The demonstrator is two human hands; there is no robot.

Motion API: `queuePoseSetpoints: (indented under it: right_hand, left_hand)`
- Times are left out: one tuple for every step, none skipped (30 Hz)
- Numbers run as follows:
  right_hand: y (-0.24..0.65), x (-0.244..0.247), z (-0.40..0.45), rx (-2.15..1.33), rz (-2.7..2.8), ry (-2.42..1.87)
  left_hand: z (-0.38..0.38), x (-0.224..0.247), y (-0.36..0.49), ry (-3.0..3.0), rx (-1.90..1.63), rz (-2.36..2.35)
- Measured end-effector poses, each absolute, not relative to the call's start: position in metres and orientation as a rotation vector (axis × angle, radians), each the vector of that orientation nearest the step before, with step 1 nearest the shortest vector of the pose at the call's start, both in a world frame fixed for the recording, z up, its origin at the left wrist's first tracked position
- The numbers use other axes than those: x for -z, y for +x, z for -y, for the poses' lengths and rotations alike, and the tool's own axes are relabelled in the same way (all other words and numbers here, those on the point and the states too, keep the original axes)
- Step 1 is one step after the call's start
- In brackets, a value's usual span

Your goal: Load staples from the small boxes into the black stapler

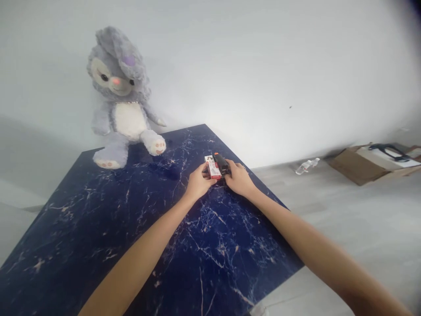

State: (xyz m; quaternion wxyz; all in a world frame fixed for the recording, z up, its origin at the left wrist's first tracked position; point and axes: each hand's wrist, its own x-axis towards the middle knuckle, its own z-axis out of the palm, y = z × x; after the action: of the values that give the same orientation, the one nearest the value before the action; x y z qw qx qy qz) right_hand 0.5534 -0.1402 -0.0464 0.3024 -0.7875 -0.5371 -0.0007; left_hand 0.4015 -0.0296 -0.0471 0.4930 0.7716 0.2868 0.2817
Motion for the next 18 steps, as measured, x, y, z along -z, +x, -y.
queuePoseSetpoints:
  right_hand:
    - [0.553,0.046,0.140,0.003,1.431,-2.087]
    - [0.552,0.045,0.140,0.002,1.435,-2.087]
    - [0.552,0.045,0.139,-0.006,1.430,-2.092]
    - [0.551,0.044,0.138,-0.019,1.417,-2.101]
    - [0.550,0.044,0.137,-0.035,1.399,-2.111]
    - [0.549,0.044,0.135,-0.049,1.379,-2.118]
    - [0.548,0.043,0.134,-0.060,1.364,-2.117]
    - [0.547,0.043,0.134,-0.073,1.364,-2.108]
    - [0.546,0.042,0.133,-0.087,1.372,-2.096]
    - [0.546,0.041,0.133,-0.103,1.385,-2.084]
    - [0.546,0.041,0.134,-0.122,1.396,-2.078]
    - [0.546,0.040,0.134,-0.139,1.402,-2.079]
    - [0.547,0.039,0.135,-0.152,1.401,-2.084]
    - [0.547,0.039,0.135,-0.159,1.393,-2.091]
    - [0.548,0.038,0.136,-0.165,1.384,-2.097]
    - [0.548,0.038,0.136,-0.171,1.376,-2.099]
    - [0.549,0.038,0.135,-0.178,1.364,-2.098]
    - [0.550,0.038,0.135,-0.193,1.351,-2.092]
  left_hand:
    - [0.030,0.048,0.403,1.874,-0.692,-0.705]
    - [0.031,0.050,0.404,1.874,-0.707,-0.714]
    - [0.031,0.052,0.404,1.873,-0.730,-0.721]
    - [0.032,0.055,0.405,1.876,-0.762,-0.719]
    - [0.031,0.058,0.406,1.889,-0.800,-0.707]
    - [0.031,0.062,0.406,1.914,-0.839,-0.689]
    - [0.031,0.065,0.407,1.953,-0.871,-0.666]
    - [0.030,0.067,0.407,2.001,-0.891,-0.643]
    - [0.030,0.069,0.407,2.051,-0.902,-0.625]
    - [0.029,0.069,0.407,2.095,-0.907,-0.618]
    - [0.029,0.069,0.406,2.129,-0.909,-0.621]
    - [0.029,0.068,0.406,2.155,-0.909,-0.631]
    - [0.029,0.067,0.406,2.176,-0.906,-0.647]
    - [0.029,0.066,0.406,2.191,-0.900,-0.666]
    - [0.030,0.065,0.406,2.204,-0.887,-0.689]
    - [0.030,0.064,0.406,2.213,-0.871,-0.712]
    - [0.031,0.064,0.406,2.219,-0.855,-0.733]
    - [0.032,0.064,0.407,2.223,-0.842,-0.751]
